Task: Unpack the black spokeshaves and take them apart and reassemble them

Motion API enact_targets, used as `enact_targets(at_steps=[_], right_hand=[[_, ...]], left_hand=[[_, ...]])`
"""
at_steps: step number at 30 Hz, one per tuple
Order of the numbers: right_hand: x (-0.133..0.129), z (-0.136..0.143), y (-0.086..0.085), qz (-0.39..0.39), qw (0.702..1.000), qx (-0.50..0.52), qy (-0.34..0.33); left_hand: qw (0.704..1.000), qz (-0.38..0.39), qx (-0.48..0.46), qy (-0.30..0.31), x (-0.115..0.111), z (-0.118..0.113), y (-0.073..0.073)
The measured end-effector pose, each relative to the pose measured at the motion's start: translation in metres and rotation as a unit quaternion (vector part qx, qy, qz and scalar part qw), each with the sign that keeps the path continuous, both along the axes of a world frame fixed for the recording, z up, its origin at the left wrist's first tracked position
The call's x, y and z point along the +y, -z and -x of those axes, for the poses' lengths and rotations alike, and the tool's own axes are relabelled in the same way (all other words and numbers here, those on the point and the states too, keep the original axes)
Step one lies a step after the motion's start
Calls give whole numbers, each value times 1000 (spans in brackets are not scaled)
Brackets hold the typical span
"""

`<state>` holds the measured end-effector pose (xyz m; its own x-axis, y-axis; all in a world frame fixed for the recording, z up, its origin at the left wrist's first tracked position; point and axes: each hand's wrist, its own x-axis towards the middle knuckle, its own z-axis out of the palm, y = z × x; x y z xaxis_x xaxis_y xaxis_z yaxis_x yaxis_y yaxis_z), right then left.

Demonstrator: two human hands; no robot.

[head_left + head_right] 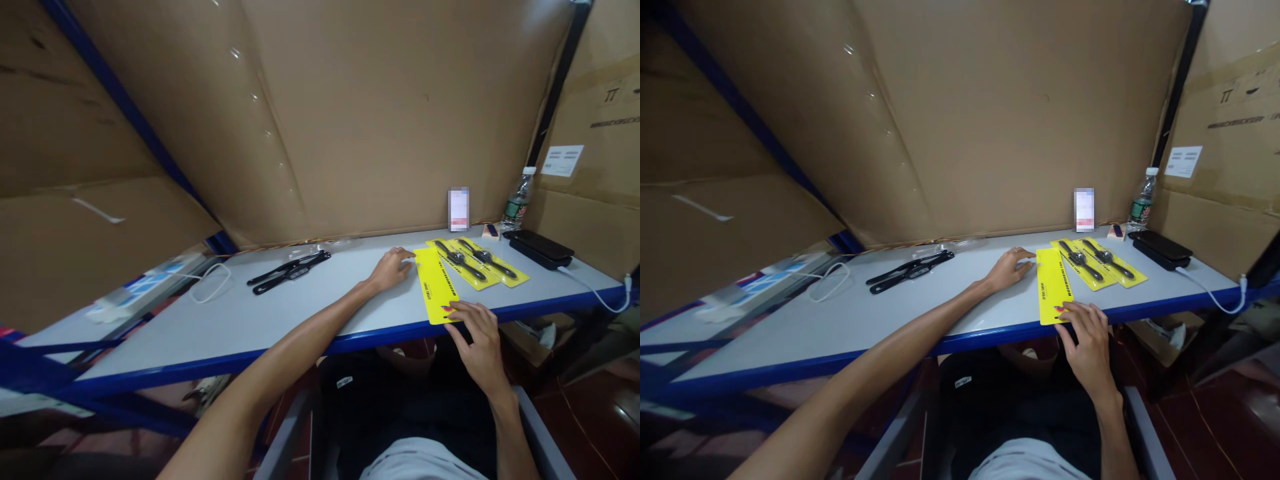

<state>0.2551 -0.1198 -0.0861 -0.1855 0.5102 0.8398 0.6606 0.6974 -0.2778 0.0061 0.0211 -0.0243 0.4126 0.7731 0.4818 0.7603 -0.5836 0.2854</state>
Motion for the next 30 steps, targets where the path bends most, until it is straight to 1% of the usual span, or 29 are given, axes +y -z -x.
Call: enact_targets(at_steps=[2, 5, 7, 9, 11, 15, 19, 21, 22, 24, 25, 27, 28, 30], right_hand=[[0, -4, 0, 5, 999, 24, -22], [-2, -7, 2, 0, 995, 97, -31], [-2, -7, 5, -4, 989, 145, -19], [1, -6, 6, -8, 985, 171, 6], [8, -2, 4, -14, 988, 154, 29], [26, 8, -1, -34, 997, 63, 39], [31, 8, -1, -33, 997, 44, 51], [29, 6, 2, -30, 997, 32, 56], [28, 5, 4, -31, 998, 26, 57], [27, 5, 7, -34, 998, 21, 57], [26, 5, 9, -35, 997, 21, 59], [27, 6, 11, -36, 997, 22, 62], [27, 7, 11, -36, 997, 22, 64], [27, 8, 12, -36, 997, 22, 66]], left_hand=[[1000, -5, 12, -16, 1, -1, 1], [999, -13, 27, -25, 2, 0, -2], [999, -21, 33, -32, 1, 1, -5], [998, -29, 41, -45, 1, 2, -8], [997, -34, 58, -49, 2, 3, -9], [993, -35, 74, -82, 3, 5, -9], [989, -46, 85, -111, 7, 12, -15], [983, -56, 95, -144, 14, 25, -22], [979, -56, 99, -170, 18, 36, -26], [963, -24, 102, -247, 27, 64, -33], [952, -4, 98, -291, 32, 81, -35], [920, 38, 97, -379, 37, 116, -36], [904, 49, 101, -413, 39, 133, -34], [875, 119, 112, -455, 39, 159, -28]])
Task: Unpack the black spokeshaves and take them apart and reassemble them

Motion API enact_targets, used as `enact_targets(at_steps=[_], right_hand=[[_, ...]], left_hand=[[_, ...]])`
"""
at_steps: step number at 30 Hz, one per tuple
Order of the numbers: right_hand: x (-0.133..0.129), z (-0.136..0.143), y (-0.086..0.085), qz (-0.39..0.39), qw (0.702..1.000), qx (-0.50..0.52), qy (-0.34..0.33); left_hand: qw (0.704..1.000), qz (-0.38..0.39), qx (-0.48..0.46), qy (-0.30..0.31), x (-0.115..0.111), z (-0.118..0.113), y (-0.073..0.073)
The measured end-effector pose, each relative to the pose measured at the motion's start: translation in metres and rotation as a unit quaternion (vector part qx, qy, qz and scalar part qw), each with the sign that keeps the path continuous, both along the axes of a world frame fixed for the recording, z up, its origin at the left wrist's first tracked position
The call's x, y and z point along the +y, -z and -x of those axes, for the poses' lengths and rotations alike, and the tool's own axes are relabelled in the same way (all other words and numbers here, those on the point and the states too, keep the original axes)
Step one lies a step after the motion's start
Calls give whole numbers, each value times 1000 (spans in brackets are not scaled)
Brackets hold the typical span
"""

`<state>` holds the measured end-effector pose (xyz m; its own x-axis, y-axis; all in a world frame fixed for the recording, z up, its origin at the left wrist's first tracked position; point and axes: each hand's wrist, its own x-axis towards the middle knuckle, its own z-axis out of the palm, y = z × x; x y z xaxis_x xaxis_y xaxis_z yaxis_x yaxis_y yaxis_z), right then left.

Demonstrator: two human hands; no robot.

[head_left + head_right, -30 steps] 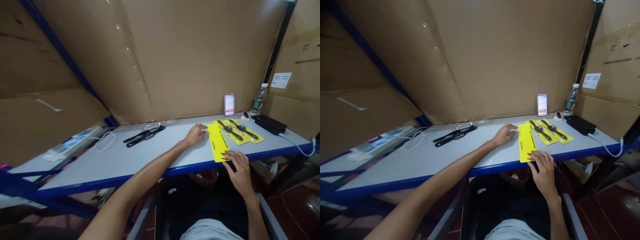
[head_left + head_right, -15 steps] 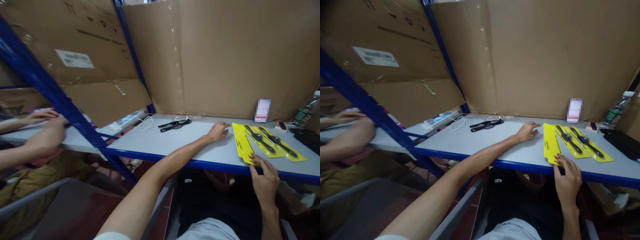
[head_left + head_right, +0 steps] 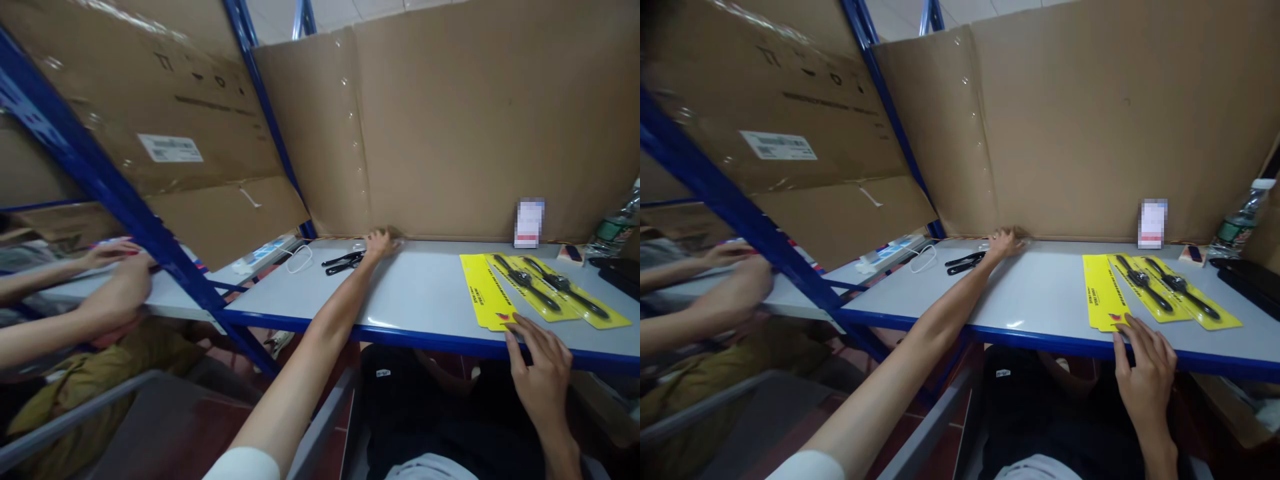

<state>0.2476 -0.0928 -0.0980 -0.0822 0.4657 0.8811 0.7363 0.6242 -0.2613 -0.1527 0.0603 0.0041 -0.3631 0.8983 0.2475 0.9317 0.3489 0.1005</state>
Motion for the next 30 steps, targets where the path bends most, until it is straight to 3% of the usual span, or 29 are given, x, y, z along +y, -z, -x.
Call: enact_targets(at_steps=[3, 6, 11, 17, 22, 26, 30], right_hand=[[-1, 1, 0, 3, 1000, -3, 3], [-2, 1, -1, 2, 1000, -7, 8], [-4, 3, -3, 3, 1000, -10, 9], [-7, 4, -6, 24, 1000, -11, 8], [-6, 2, -4, 23, 1000, -11, 8], [-5, 1, -4, 10, 1000, -8, 6], [-3, 1, -3, 10, 1000, -6, 5]], left_hand=[[998, 70, -4, 0, -1, 15, 9], [991, 96, 13, 89, 1, 8, 8], [953, 119, -1, 277, 0, -26, -4], [910, 69, 63, 405, -17, -84, -2], [908, -13, 122, 400, -21, -106, 2], [922, -76, 106, 364, -21, -100, 0], [924, -122, 127, 339, -28, -95, -11]])
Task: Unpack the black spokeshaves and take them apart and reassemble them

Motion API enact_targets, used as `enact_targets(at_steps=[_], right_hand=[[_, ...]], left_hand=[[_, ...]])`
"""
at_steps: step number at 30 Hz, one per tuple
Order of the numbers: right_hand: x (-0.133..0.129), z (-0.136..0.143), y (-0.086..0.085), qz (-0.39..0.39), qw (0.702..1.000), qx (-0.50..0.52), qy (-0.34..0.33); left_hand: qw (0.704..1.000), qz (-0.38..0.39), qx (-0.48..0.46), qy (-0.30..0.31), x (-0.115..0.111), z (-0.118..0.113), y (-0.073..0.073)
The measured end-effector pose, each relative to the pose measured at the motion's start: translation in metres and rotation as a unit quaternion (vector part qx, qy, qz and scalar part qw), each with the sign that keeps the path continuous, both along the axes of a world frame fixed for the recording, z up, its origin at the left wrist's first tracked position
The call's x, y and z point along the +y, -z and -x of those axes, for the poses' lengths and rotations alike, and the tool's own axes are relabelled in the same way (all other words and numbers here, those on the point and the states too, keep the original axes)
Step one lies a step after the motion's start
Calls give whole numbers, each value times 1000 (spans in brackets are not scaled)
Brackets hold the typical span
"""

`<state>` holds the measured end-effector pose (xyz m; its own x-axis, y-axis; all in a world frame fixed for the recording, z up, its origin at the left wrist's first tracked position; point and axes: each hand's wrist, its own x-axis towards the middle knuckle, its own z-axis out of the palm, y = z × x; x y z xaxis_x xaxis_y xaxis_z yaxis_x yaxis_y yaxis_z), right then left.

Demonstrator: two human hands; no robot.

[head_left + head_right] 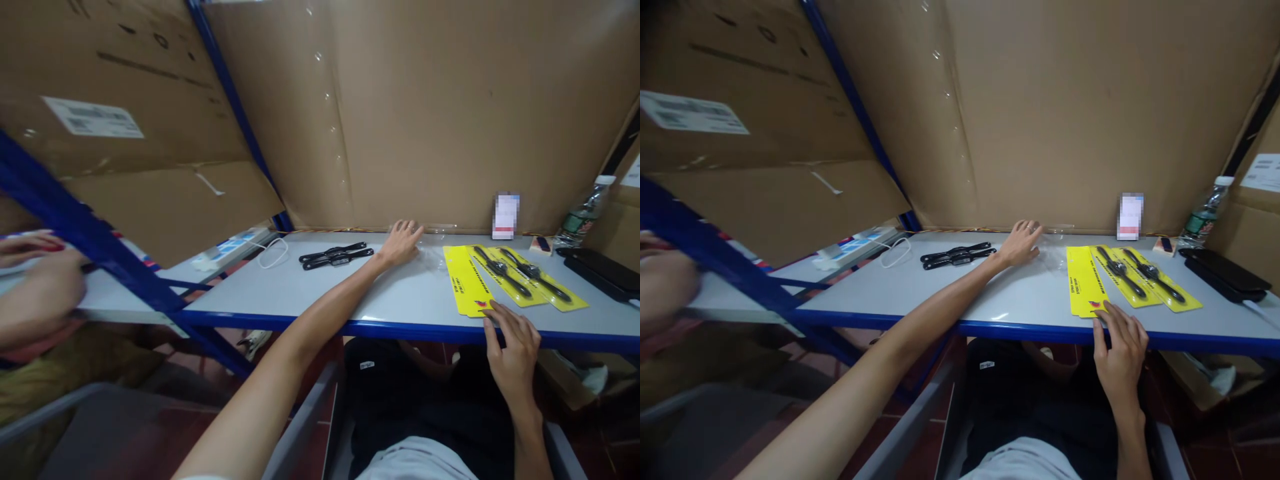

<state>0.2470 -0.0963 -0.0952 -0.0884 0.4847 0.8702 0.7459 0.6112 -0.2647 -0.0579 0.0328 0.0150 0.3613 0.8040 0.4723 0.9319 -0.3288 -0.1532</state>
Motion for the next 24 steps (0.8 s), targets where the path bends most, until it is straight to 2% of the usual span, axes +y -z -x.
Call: enact_targets(at_steps=[3, 6, 11, 16, 21, 24], right_hand=[[2, -1, 2, -6, 1000, 0, 0], [3, -1, 4, -9, 1000, -3, 2], [1, 0, 2, -6, 1000, -6, 6], [0, 0, -1, -4, 1000, -10, 5], [0, 0, 1, -5, 1000, -10, 7], [0, 0, 1, -4, 1000, -16, 7]], left_hand=[[1000, 7, 6, 15, -10, -5, -11], [996, 75, 4, 45, -18, -17, -15], [983, 147, -15, 105, -21, -32, -10], [983, 158, -18, 90, -20, -31, -10], [959, 246, -5, 144, -20, -30, -11], [963, 218, 11, 159, -19, -35, -4]])
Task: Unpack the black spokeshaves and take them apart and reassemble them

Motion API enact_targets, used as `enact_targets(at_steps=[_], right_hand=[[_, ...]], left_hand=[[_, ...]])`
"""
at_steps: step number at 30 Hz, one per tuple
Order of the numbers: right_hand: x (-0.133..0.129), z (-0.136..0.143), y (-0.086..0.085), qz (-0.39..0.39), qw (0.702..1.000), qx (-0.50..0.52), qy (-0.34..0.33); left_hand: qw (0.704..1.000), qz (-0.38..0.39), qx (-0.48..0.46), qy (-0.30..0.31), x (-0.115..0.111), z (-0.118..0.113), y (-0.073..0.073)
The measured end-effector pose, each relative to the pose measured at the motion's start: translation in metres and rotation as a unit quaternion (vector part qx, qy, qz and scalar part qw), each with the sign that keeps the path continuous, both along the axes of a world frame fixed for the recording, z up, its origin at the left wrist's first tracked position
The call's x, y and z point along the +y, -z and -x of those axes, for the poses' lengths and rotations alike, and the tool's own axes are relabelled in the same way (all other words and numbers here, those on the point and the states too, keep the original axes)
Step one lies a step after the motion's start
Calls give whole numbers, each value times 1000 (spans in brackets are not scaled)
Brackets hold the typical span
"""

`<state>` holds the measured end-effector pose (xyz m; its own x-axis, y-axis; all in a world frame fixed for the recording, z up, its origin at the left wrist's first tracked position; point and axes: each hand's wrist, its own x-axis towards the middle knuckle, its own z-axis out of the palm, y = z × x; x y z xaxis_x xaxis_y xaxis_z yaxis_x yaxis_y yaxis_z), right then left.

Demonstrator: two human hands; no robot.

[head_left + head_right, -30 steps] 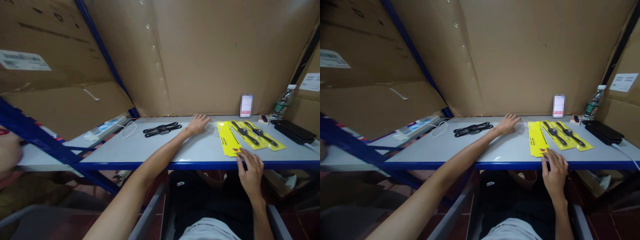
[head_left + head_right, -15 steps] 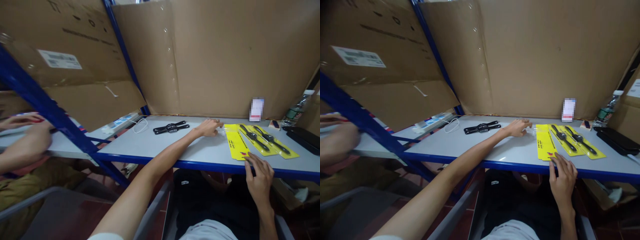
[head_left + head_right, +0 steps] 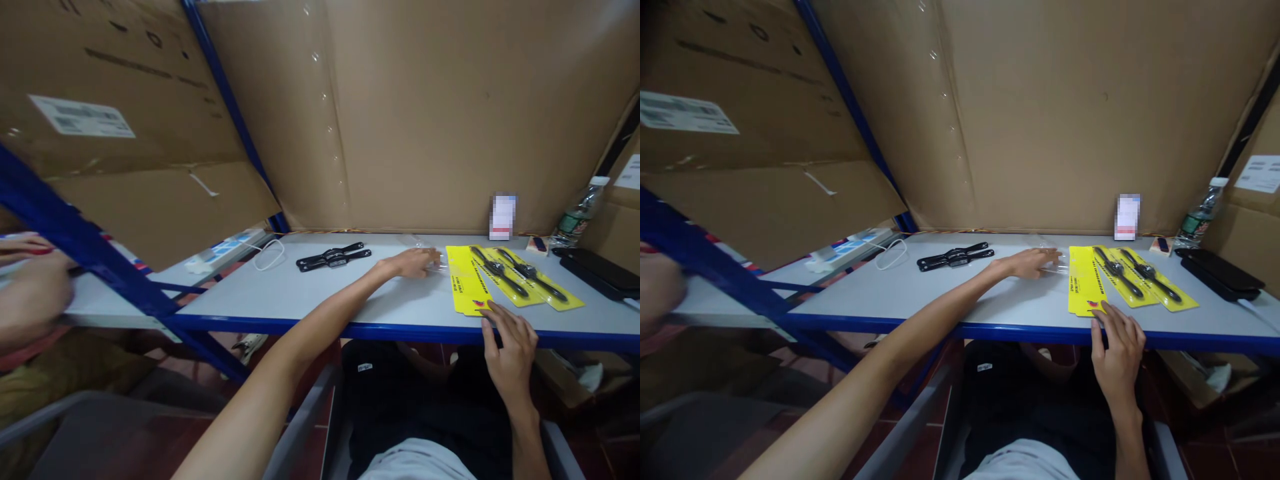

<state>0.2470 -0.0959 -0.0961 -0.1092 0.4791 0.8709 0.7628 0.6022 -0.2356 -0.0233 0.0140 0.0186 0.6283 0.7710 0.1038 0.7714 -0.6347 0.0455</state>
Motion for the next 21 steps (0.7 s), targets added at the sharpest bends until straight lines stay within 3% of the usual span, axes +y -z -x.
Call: enact_targets(at_steps=[5, 10, 15, 21], right_hand=[[-1, 0, -1, -3, 1000, -1, 0], [0, -1, 0, 1, 1000, -1, 0], [2, -1, 1, -15, 1000, -5, 6], [4, -2, 1, -27, 999, -14, 8]], left_hand=[[997, -45, 41, -36, -3, -8, 12], [996, -47, 20, -72, -6, -10, 8], [997, 0, 2, -77, -5, -16, 5], [983, 21, 35, -178, 3, -35, 6]])
